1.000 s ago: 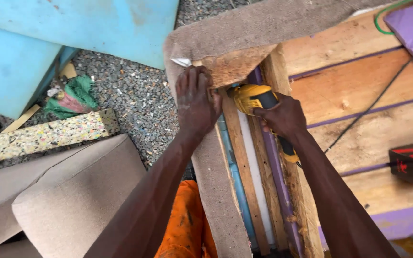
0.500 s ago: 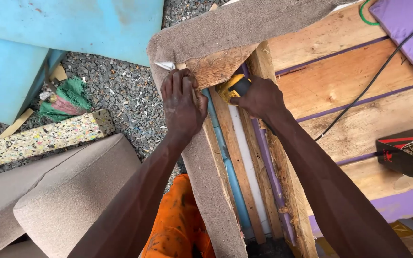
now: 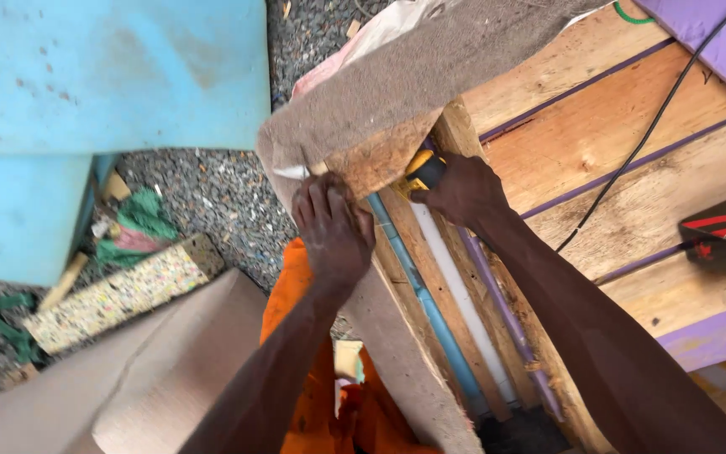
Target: Using a power drill to drive screws into a wooden furniture frame to reinforce or repair it.
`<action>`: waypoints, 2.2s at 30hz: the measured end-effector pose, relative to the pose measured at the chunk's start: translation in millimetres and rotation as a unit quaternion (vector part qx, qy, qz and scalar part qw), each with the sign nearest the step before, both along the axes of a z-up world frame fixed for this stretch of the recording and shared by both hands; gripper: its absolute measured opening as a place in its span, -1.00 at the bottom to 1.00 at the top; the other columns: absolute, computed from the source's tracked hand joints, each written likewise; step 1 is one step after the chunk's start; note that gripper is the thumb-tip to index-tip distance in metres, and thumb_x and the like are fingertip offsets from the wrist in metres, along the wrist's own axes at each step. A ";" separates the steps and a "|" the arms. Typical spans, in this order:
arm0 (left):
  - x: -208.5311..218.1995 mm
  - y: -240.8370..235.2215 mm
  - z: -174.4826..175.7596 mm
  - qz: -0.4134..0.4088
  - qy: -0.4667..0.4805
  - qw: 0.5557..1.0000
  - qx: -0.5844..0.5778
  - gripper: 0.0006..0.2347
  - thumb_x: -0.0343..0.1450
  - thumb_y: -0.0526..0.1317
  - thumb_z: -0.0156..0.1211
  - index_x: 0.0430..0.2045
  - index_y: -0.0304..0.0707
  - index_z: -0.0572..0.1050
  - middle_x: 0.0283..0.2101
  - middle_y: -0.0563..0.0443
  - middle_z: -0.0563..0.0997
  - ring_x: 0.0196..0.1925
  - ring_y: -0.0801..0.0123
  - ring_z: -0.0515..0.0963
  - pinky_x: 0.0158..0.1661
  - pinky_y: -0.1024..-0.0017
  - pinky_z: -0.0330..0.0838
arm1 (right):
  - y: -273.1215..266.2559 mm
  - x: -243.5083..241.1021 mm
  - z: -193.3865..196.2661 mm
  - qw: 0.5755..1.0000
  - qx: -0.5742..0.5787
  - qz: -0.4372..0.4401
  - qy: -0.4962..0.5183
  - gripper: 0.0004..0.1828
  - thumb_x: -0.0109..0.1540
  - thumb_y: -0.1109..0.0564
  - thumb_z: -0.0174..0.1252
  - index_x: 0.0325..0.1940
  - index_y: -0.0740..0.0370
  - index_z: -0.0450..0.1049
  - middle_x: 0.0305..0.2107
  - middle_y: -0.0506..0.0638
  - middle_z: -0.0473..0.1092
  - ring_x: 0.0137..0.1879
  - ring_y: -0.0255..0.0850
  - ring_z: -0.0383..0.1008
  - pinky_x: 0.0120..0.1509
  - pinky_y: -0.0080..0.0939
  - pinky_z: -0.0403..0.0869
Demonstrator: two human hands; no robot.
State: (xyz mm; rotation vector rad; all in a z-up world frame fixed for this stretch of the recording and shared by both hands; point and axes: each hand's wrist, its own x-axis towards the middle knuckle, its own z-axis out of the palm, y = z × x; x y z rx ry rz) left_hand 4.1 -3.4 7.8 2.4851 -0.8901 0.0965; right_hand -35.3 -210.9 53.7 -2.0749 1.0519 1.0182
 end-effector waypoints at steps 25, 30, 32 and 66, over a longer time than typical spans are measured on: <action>-101.5 -21.4 -456.0 -0.343 -0.302 0.805 0.378 -0.62 0.44 -0.33 -0.14 -0.02 -0.83 0.46 -0.44 -0.58 0.58 -0.54 -0.22 0.56 -0.56 -0.21 0.35 | 132.8 -186.8 4.5 0.984 -0.102 -0.106 0.097 0.07 -0.08 -0.50 0.32 0.47 -0.31 0.19 -0.40 0.07 0.61 -0.29 0.15 0.66 -0.16 0.22 0.57; -64.6 -36.2 -346.6 -0.258 -0.591 0.678 0.354 -0.82 0.47 -0.37 0.11 -0.57 -0.18 0.53 -0.70 0.09 0.41 -0.69 0.38 0.40 -0.66 0.35 0.20 | 135.7 -209.6 -1.6 0.987 -0.081 -0.134 0.028 0.09 -0.02 -0.49 0.34 0.50 -0.09 0.21 -0.45 0.00 0.59 -0.37 0.08 0.62 -0.25 0.19 0.53; -54.8 -52.0 -368.7 -0.375 -0.545 0.639 0.393 -0.84 0.47 -0.39 0.14 -0.48 -0.47 0.64 -0.73 0.05 0.45 -0.70 0.37 0.44 -0.64 0.29 0.31 | 131.3 -211.1 -3.6 0.986 -0.076 -0.143 0.032 0.08 -0.01 -0.53 0.29 0.49 -0.12 0.21 -0.44 -0.01 0.59 -0.36 0.12 0.62 -0.22 0.22 0.52; 0.1 -121.3 1.2 0.311 0.698 0.558 0.324 -0.43 0.21 0.10 0.26 0.07 -0.21 0.52 -0.08 -0.07 0.67 -0.14 0.24 0.66 -0.19 0.39 0.51 | 124.4 -109.3 -29.1 0.972 -0.133 -0.153 -0.119 -0.03 -0.01 -0.13 0.37 0.47 -0.04 0.25 -0.57 -0.13 0.53 -0.62 -0.20 0.49 -0.61 -0.05 0.43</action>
